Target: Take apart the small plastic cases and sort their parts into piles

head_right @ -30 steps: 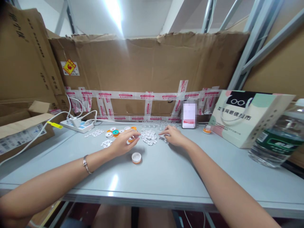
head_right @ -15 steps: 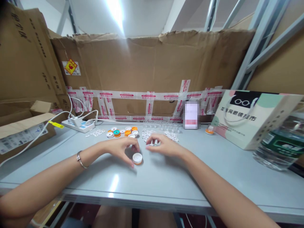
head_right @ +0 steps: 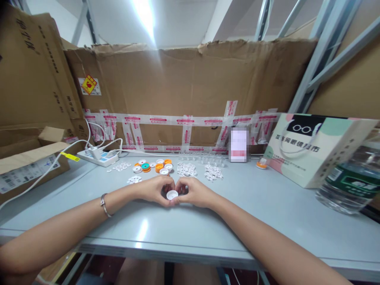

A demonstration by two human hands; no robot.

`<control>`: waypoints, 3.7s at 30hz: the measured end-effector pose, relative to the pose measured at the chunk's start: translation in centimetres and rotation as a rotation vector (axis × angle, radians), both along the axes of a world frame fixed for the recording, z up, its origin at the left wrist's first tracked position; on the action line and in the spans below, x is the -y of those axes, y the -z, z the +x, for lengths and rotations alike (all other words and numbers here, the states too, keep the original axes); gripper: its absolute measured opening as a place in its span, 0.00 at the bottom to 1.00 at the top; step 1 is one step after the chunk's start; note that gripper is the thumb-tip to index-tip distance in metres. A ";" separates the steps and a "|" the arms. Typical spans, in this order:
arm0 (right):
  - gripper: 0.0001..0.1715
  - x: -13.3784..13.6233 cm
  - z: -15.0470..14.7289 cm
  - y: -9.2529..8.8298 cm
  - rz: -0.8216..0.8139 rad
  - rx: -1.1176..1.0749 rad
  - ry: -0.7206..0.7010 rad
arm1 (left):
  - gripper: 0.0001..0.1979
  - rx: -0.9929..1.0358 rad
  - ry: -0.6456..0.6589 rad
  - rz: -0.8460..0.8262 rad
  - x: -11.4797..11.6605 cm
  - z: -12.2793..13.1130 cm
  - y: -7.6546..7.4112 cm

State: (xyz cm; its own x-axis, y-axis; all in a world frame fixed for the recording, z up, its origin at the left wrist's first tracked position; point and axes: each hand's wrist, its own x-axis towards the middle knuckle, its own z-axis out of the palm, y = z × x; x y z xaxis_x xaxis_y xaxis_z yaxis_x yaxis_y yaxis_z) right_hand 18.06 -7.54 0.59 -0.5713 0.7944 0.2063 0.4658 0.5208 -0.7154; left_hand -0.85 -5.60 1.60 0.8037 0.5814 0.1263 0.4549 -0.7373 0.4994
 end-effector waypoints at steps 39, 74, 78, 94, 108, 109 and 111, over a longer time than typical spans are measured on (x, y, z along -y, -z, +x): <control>0.14 -1.1 0.9 -0.8 -0.051 -0.068 0.186 | 0.05 -0.379 -0.254 0.125 -4.2 -4.7 -3.2; 0.18 -0.8 0.0 0.6 0.023 0.025 -0.096 | 0.06 -0.236 0.059 0.289 0.3 0.2 -1.8; 0.18 -0.9 -0.1 0.7 0.023 0.003 -0.104 | 0.04 -0.246 0.076 0.354 0.4 0.2 -1.6; 0.20 -0.8 -0.1 0.6 -0.011 0.026 -0.053 | 0.08 -0.526 -0.327 0.043 -2.7 -7.4 -7.2; 0.20 -1.0 -0.2 0.9 0.042 0.032 -0.054 | 0.06 -0.552 -0.396 0.200 -2.4 -6.2 -6.5; 0.20 -1.0 -0.2 1.0 0.048 0.031 -0.054 | 0.06 -0.481 -0.352 0.257 -2.0 -5.5 -6.5; 0.20 -1.1 -0.2 1.2 0.061 0.027 -0.053 | 0.07 -0.316 -0.194 0.324 -0.9 -3.9 -6.4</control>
